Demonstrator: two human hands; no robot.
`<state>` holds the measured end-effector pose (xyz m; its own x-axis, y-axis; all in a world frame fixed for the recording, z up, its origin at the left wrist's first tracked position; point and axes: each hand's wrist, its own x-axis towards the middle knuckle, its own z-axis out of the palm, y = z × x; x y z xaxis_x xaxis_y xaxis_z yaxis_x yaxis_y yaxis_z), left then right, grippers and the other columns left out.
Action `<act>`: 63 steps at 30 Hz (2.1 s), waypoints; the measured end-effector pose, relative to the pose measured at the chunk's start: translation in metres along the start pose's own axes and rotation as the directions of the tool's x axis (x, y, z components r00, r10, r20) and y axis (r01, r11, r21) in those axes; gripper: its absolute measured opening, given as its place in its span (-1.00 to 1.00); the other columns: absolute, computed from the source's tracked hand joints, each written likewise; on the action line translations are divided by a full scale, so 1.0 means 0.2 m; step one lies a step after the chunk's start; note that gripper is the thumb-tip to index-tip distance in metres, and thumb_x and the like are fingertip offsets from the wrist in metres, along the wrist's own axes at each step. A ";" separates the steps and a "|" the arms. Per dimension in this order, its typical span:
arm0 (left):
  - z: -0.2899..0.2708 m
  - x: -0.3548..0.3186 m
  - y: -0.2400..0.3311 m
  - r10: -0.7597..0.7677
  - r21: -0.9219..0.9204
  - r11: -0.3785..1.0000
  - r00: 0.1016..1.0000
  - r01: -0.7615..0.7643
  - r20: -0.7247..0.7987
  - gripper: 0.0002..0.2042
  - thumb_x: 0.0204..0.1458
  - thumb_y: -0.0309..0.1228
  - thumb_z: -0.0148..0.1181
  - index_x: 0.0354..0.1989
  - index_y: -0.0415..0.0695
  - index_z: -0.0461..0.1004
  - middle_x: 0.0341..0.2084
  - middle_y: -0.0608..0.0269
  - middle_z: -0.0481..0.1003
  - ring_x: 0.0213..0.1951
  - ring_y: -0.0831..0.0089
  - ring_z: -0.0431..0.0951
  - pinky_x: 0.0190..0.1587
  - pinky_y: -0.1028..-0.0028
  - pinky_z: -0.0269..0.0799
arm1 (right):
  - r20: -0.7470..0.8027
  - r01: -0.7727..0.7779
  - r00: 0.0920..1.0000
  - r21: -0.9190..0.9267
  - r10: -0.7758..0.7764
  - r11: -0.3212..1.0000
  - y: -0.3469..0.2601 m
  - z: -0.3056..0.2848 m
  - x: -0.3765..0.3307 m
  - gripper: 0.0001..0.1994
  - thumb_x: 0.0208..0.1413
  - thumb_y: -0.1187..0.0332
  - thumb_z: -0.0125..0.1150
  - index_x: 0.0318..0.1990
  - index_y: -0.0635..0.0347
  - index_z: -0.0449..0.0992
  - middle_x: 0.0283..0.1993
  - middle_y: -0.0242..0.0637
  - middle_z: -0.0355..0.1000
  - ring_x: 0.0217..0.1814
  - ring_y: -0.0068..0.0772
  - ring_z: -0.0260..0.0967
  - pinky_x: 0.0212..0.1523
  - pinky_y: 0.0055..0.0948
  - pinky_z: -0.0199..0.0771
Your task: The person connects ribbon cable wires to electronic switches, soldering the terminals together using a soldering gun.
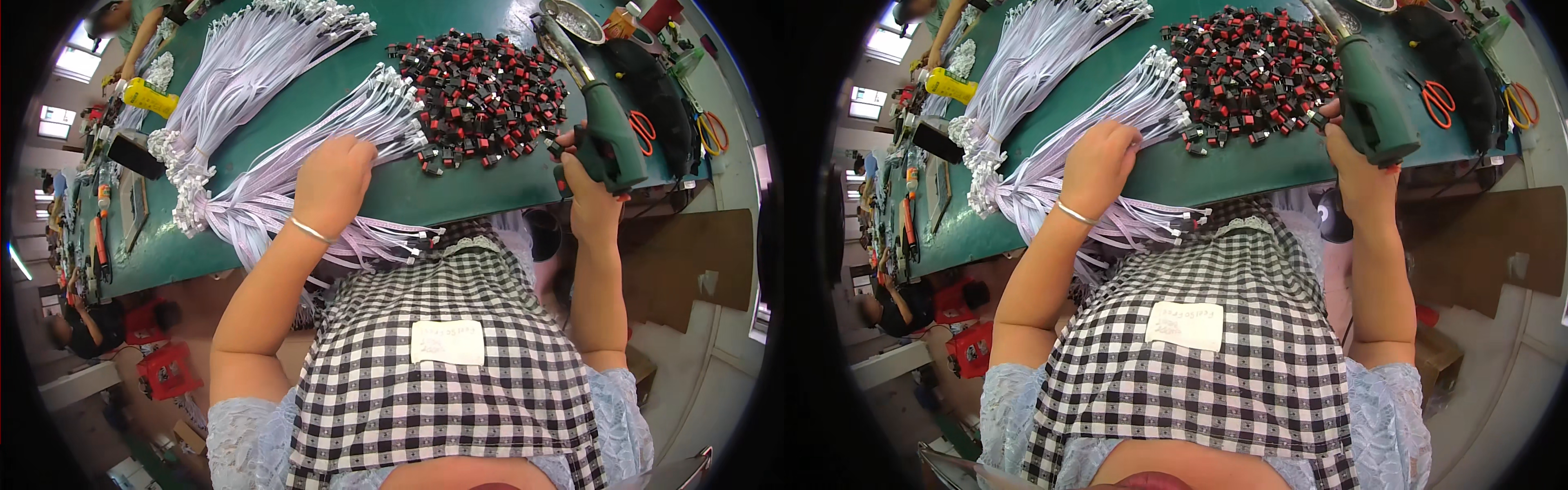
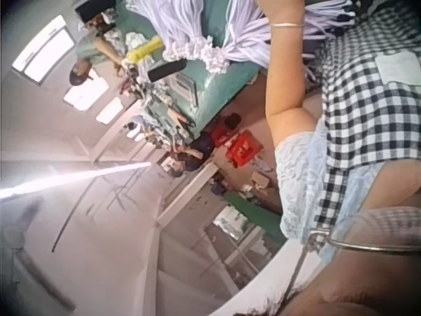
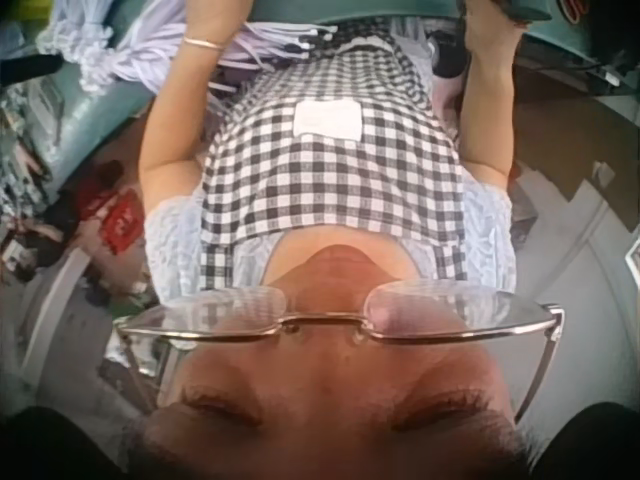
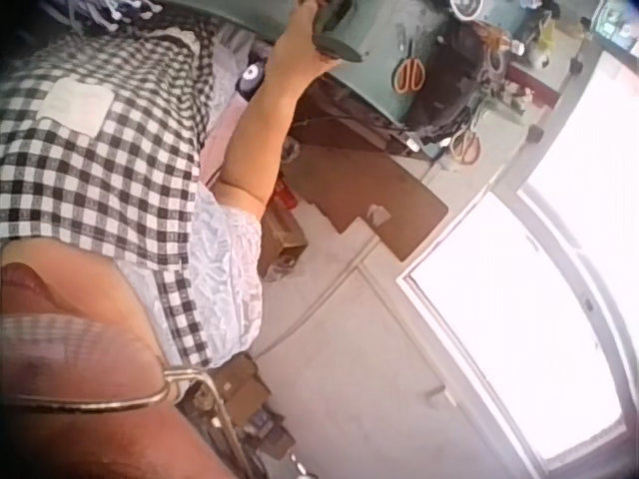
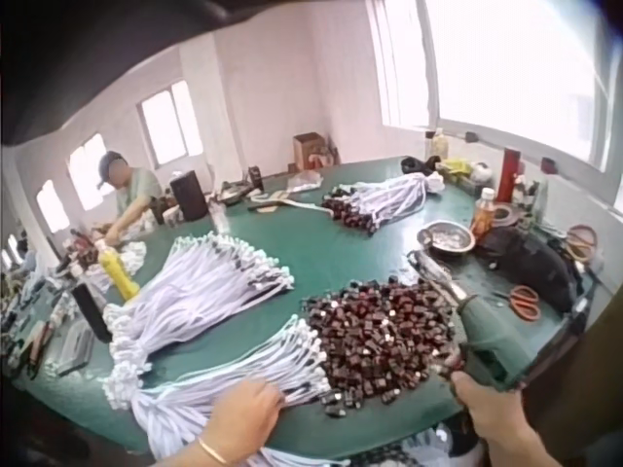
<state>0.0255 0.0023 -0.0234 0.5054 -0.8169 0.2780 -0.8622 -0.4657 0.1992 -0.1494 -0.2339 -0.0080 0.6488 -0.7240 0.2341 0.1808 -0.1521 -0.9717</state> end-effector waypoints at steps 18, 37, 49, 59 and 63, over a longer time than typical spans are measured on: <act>0.02 0.07 0.02 -0.057 -0.214 0.974 0.996 0.071 0.071 -0.87 -0.13 -0.41 0.14 -0.41 -0.16 0.42 -0.55 0.23 0.40 -0.51 0.32 0.41 -0.45 0.40 0.31 | 0.097 -0.243 0.970 0.322 0.223 0.915 0.02 0.06 -0.07 -0.55 -0.14 0.67 -0.01 -0.01 0.21 0.21 -0.24 -0.23 0.34 -0.25 -0.44 0.31 -0.24 -0.45 0.38; -0.08 0.04 0.09 -0.109 -0.567 0.787 0.960 0.242 0.258 -0.87 -0.20 -0.51 0.17 -0.46 -0.21 0.36 -0.59 0.24 0.38 -0.52 0.44 0.39 -0.43 0.51 0.30 | 0.341 -0.337 0.910 0.279 0.235 0.899 0.04 0.20 -0.12 -0.49 -0.17 0.63 0.13 0.02 0.21 0.18 -0.23 -0.25 0.34 -0.21 -0.54 0.27 -0.21 -0.53 0.33; -0.10 0.00 0.11 0.089 -0.708 0.596 0.846 0.377 0.526 -0.75 -0.18 -0.48 0.03 -0.25 -0.19 0.40 -0.42 0.15 0.39 -0.43 0.35 0.42 -0.37 0.46 0.34 | 0.507 -0.441 0.807 0.176 0.303 0.880 0.02 0.27 -0.21 -0.46 -0.10 0.58 0.12 0.09 0.16 0.14 -0.18 -0.26 0.31 -0.25 -0.59 0.23 -0.26 -0.58 0.32; -0.15 0.00 0.13 0.045 -0.718 0.325 0.748 0.616 0.662 -0.89 -0.03 -0.47 0.08 -0.36 -0.25 0.39 -0.57 0.41 0.37 -0.52 0.73 0.29 -0.46 0.70 0.24 | 0.521 -0.478 0.779 0.131 0.350 0.869 0.00 0.30 -0.21 -0.52 -0.08 0.57 0.09 0.06 0.19 0.16 -0.19 -0.31 0.31 -0.15 -0.57 0.25 -0.16 -0.55 0.32; -0.16 -0.02 0.14 0.063 -0.759 0.359 0.797 0.544 0.601 -0.91 -0.06 -0.49 0.10 -0.41 -0.24 0.40 -0.58 0.42 0.36 -0.55 0.74 0.28 -0.49 0.72 0.23 | 0.491 -0.484 0.788 0.122 0.372 0.866 -0.03 0.31 -0.22 -0.52 -0.05 0.56 0.10 0.06 0.19 0.11 -0.19 -0.29 0.32 -0.17 -0.55 0.27 -0.19 -0.54 0.34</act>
<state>0.0001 0.0028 0.0113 0.3282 -0.8849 -0.3305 -0.0093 -0.3529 0.9356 -0.1330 -0.1584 -0.0100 0.9413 -0.2969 -0.1607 -0.0674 0.3012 -0.9512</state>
